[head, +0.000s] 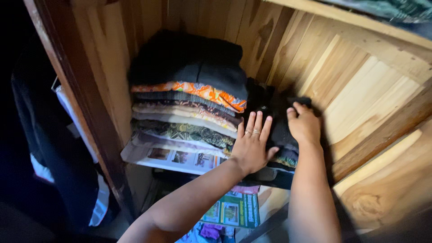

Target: The person folds several shirts on a bed, including a black shirt, a grey shirt, and a blue patterned shirt. They then place the folded shirts into a wooden wardrobe.

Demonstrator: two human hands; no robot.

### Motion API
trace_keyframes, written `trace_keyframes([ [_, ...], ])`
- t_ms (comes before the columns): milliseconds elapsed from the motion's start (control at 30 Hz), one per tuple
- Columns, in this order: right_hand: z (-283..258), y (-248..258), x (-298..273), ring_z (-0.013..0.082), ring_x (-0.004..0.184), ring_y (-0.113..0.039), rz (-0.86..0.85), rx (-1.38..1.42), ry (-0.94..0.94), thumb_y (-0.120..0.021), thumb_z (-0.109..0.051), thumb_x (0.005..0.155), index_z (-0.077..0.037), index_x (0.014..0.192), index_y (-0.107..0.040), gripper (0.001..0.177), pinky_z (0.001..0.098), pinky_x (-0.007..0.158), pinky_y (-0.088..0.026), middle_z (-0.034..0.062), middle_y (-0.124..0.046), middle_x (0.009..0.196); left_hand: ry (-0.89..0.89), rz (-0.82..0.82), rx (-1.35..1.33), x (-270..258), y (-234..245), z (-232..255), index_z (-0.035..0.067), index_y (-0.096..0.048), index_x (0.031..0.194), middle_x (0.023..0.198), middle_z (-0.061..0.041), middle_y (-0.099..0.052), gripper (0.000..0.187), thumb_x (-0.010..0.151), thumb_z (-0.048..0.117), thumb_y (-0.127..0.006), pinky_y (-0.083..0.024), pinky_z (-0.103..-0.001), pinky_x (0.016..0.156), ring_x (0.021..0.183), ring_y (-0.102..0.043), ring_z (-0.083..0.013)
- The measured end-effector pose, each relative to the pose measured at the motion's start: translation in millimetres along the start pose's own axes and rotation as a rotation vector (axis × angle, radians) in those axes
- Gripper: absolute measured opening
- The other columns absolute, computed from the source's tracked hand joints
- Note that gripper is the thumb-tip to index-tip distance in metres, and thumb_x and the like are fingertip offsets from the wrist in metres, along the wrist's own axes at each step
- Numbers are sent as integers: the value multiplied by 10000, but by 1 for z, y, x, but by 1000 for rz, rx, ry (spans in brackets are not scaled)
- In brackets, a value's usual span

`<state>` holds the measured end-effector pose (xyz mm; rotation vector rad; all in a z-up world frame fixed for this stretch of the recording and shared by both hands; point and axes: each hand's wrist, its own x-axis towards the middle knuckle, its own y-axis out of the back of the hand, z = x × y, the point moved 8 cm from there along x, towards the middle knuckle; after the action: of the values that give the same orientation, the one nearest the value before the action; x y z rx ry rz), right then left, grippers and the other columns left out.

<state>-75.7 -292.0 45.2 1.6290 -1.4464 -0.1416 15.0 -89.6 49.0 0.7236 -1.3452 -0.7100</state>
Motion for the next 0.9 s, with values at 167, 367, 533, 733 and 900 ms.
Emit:
trace_keyframes([
  [167, -44, 18, -77, 361, 1369, -495, 215, 32, 45, -442, -350, 1064, -122, 1348, -647, 418, 642, 1195, -133, 167, -619, 1415, -103, 65, 9, -25, -5, -4, 116, -253, 1613, 1689, -187, -183, 891, 893, 498, -615, -128, -597, 1265, 1572, -151, -372],
  [367, -38, 12, -131, 460, 1505, -309, 415, 140, 204, -455, -349, 1090, -51, 1520, -495, 525, 611, 1246, -114, 273, -398, 1590, -101, 32, 321, -34, -16, -7, 158, -269, 1634, 1704, -166, -212, 791, 916, 291, -572, -135, -568, 1268, 1582, -178, -348],
  [533, -56, -25, -221, 456, 1607, -106, 294, 478, 222, -367, -357, 1129, -20, 1625, -307, 603, 581, 1276, -55, 294, -128, 1715, -37, 146, -80, -96, 3, 10, 14, -255, 1617, 1683, -312, -199, 720, 1003, 288, -511, -115, -633, 1262, 1583, -167, -478],
  [733, -96, -100, -341, 279, 1544, -270, -323, 1324, -20, -378, -392, 1060, -1, 1605, -240, 685, 409, 1227, -212, 168, -254, 1697, 209, -19, -242, -225, 18, -7, 19, -333, 1595, 1661, -307, -233, 695, 1004, 314, -550, -110, -630, 1227, 1557, -179, -494],
  [900, -158, -170, -430, 224, 1501, -350, -731, 1319, -185, -470, -336, 1013, -11, 1574, -320, 666, 357, 1199, -252, 128, -379, 1638, 627, -84, -346, -346, 32, -61, 8, -294, 1596, 1656, -268, -274, 717, 989, 305, -534, -142, -619, 1210, 1546, -189, -483],
])
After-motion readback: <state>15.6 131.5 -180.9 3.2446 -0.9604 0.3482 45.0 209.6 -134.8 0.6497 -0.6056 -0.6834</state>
